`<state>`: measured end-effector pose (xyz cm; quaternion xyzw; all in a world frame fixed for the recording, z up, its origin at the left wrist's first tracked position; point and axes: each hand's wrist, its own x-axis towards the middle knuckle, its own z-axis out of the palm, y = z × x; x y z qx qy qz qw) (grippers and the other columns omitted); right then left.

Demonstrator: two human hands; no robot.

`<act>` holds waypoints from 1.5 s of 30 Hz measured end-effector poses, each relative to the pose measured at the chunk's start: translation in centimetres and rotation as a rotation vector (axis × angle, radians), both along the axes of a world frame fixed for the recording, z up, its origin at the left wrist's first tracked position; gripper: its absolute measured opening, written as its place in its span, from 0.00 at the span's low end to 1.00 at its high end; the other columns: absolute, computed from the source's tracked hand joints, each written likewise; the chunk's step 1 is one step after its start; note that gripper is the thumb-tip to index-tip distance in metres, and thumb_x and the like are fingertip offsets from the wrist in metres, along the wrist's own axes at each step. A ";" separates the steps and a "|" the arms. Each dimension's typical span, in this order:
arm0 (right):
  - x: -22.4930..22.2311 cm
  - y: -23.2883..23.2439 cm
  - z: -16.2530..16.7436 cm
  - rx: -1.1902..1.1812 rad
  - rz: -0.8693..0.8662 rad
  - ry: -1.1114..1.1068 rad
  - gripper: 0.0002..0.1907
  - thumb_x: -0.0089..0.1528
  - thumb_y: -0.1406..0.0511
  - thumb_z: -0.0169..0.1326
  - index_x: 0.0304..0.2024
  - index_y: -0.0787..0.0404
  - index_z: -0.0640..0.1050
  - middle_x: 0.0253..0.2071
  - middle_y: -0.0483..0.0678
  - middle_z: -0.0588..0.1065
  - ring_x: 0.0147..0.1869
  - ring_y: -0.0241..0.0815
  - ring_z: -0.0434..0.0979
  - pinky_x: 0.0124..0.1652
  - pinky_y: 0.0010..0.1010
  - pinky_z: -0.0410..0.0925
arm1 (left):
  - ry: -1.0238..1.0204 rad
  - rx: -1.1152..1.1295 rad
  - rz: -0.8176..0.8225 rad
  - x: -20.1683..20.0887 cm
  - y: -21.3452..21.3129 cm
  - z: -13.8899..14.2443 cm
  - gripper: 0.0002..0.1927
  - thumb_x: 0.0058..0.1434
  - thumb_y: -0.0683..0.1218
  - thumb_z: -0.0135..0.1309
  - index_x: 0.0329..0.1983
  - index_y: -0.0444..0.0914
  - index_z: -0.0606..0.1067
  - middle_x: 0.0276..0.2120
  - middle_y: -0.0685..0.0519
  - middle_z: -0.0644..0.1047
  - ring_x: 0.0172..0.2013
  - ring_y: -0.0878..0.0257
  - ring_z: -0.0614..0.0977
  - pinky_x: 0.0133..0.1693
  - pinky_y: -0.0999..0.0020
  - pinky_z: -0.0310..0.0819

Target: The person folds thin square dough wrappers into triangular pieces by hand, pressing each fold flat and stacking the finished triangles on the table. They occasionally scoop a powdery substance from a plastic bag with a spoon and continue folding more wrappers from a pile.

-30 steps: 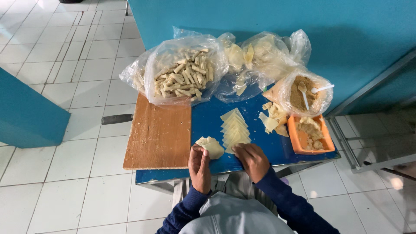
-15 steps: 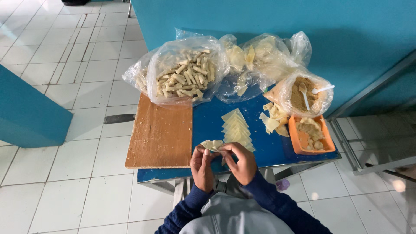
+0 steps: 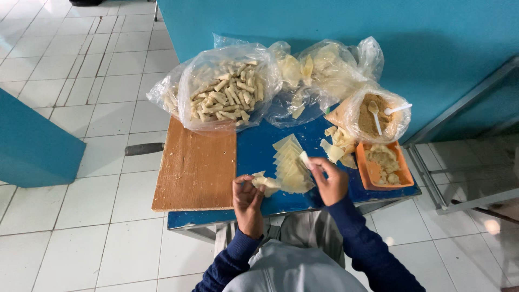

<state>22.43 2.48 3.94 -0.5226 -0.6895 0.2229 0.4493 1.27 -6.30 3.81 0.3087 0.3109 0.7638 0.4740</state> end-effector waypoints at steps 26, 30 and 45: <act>-3.9 -4.0 1.5 -0.168 0.302 0.227 0.12 0.63 0.65 0.61 0.46 0.64 0.77 0.35 0.44 0.77 0.37 0.30 0.75 0.37 0.24 0.69 | -0.094 0.072 -0.176 1.5 -0.3 1.7 0.33 0.61 0.28 0.51 0.67 0.40 0.58 0.59 0.45 0.74 0.55 0.58 0.79 0.51 0.66 0.77; -3.4 -3.7 0.0 -0.234 0.334 0.422 0.08 0.65 0.67 0.59 0.41 0.64 0.75 0.35 0.41 0.75 0.37 0.26 0.72 0.37 0.20 0.68 | -0.071 0.029 -0.158 1.4 -0.2 1.8 0.30 0.63 0.32 0.53 0.67 0.38 0.60 0.55 0.44 0.77 0.52 0.59 0.80 0.50 0.68 0.76; 5.6 0.4 8.1 0.374 -0.023 -0.509 0.08 0.61 0.72 0.57 0.42 0.58 0.82 0.43 0.47 0.81 0.46 0.50 0.80 0.48 0.38 0.70 | 0.940 0.026 -0.057 1.2 0.5 2.9 0.19 0.61 0.36 0.51 0.56 0.38 0.74 0.59 0.47 0.75 0.60 0.55 0.77 0.55 0.59 0.75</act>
